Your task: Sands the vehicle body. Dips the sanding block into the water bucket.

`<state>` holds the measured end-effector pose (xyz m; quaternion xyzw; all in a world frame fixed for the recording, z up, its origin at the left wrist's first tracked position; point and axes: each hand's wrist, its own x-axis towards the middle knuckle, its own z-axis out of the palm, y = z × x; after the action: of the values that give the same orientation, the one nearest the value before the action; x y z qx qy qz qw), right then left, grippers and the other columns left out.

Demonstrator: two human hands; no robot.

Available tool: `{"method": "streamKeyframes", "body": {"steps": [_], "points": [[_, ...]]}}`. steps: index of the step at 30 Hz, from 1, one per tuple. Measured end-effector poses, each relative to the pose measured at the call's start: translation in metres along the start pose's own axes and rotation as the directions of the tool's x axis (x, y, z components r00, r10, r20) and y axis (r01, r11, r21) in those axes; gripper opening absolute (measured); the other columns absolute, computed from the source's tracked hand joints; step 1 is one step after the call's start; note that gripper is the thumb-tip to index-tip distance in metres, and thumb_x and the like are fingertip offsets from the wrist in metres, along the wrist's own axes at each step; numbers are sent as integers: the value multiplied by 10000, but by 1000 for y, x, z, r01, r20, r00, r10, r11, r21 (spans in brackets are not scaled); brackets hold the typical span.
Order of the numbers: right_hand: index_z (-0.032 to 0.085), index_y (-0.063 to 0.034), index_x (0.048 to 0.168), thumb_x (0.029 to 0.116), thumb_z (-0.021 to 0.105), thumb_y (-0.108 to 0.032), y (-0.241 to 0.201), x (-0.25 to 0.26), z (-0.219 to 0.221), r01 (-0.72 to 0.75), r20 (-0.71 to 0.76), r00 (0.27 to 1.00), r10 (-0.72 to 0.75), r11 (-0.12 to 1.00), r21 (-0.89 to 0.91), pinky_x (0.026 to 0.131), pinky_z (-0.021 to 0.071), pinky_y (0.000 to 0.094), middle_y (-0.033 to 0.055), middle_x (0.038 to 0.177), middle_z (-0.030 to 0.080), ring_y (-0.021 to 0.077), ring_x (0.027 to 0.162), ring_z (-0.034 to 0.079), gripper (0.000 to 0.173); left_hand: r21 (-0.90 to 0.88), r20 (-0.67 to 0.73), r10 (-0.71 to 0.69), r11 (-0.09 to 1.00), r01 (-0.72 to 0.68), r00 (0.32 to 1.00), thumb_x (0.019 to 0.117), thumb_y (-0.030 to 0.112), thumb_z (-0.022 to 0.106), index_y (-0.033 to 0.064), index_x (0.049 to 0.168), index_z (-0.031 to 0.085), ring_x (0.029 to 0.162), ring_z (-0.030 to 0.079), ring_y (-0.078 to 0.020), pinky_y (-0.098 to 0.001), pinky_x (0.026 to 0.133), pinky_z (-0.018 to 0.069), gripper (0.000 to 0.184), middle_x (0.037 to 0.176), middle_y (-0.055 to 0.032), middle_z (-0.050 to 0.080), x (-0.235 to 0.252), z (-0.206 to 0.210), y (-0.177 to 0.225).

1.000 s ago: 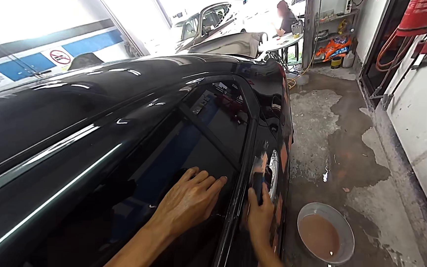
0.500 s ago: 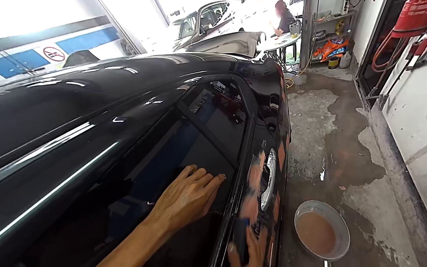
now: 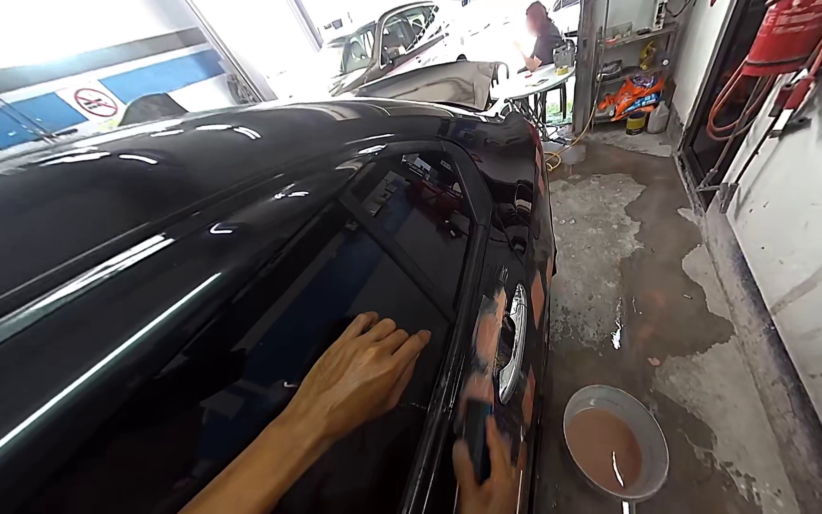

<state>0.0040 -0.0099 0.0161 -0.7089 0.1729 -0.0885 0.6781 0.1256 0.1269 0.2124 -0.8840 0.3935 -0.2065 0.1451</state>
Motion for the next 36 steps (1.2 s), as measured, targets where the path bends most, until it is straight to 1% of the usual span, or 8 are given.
{"method": "streamKeyframes", "body": {"steps": [2, 5, 9, 14, 22, 25, 30, 36], "points": [[528, 94, 1418, 938, 675, -329, 4, -18, -6, -6, 67, 998, 4, 1000, 28, 1176, 332, 562, 278, 1479, 508, 406, 1395, 470, 656, 2, -14, 3, 1000, -3, 1000, 1006, 247, 457, 166, 1165, 740, 735, 647, -189, -417, 833, 523, 334, 746, 16, 661, 2, 1, -2], [573, 48, 1404, 903, 711, -308, 7, 19, -1, 17, -39, 999, -18, 1000, -18, 1095, 343, 639, 234, 1479, 529, 418, 1351, 498, 629, -6, -9, -2, 1000, 2, 1000, 1002, 242, 466, 162, 1165, 743, 742, 649, -191, -417, 827, 522, 332, 757, 13, 669, 0, 0, 0], [551, 82, 1407, 912, 703, -293, 5, 5, -8, 16, 14, 1000, -15, 999, -34, 1120, 352, 639, 276, 1469, 523, 462, 1350, 494, 639, -13, 2, -8, 1000, 8, 1000, 1001, 242, 463, 165, 1170, 737, 750, 656, -196, -433, 857, 525, 331, 758, 9, 670, 2, 1, 0], [589, 2, 1413, 899, 709, -334, 12, 32, -9, 35, -21, 999, -37, 996, -88, 1033, 399, 618, 198, 1489, 535, 407, 1282, 549, 626, -13, 7, -6, 1000, 6, 1000, 999, 237, 467, 161, 1171, 739, 751, 658, -191, -431, 856, 528, 331, 769, 12, 676, 0, 1, 2], [597, -14, 1411, 907, 685, -379, 22, 49, -14, 109, 18, 994, -108, 987, -117, 1028, 391, 616, 177, 1494, 536, 391, 1266, 557, 628, -12, 4, -10, 1000, 10, 1000, 998, 240, 462, 165, 1171, 739, 743, 656, -192, -435, 853, 533, 335, 746, 13, 661, 1, 1, 3], [586, 44, 1397, 907, 716, -318, 30, 27, -24, 144, 76, 988, -136, 982, -119, 1041, 410, 629, 246, 1473, 534, 440, 1266, 562, 624, -4, -5, 1, 1000, -1, 1000, 1014, 240, 450, 167, 1179, 731, 717, 636, -196, -429, 839, 519, 334, 737, 10, 651, 2, 1, 0], [598, -25, 1415, 911, 683, -370, 20, 51, -13, 92, 16, 996, -91, 988, -122, 1017, 396, 613, 164, 1494, 540, 388, 1251, 562, 616, -5, 3, -4, 1000, 4, 1000, 1007, 241, 457, 164, 1169, 738, 727, 644, -186, -420, 838, 523, 333, 740, 16, 656, 1, 0, 1], [584, 26, 1405, 928, 694, -361, 29, 28, -21, 122, 65, 991, -115, 984, -132, 1067, 401, 608, 219, 1486, 531, 401, 1304, 549, 625, -1, -1, -7, 1000, 7, 1000, 1013, 250, 457, 171, 1179, 733, 745, 656, -193, -426, 847, 531, 332, 761, 12, 671, 1, 1, -1]]}}
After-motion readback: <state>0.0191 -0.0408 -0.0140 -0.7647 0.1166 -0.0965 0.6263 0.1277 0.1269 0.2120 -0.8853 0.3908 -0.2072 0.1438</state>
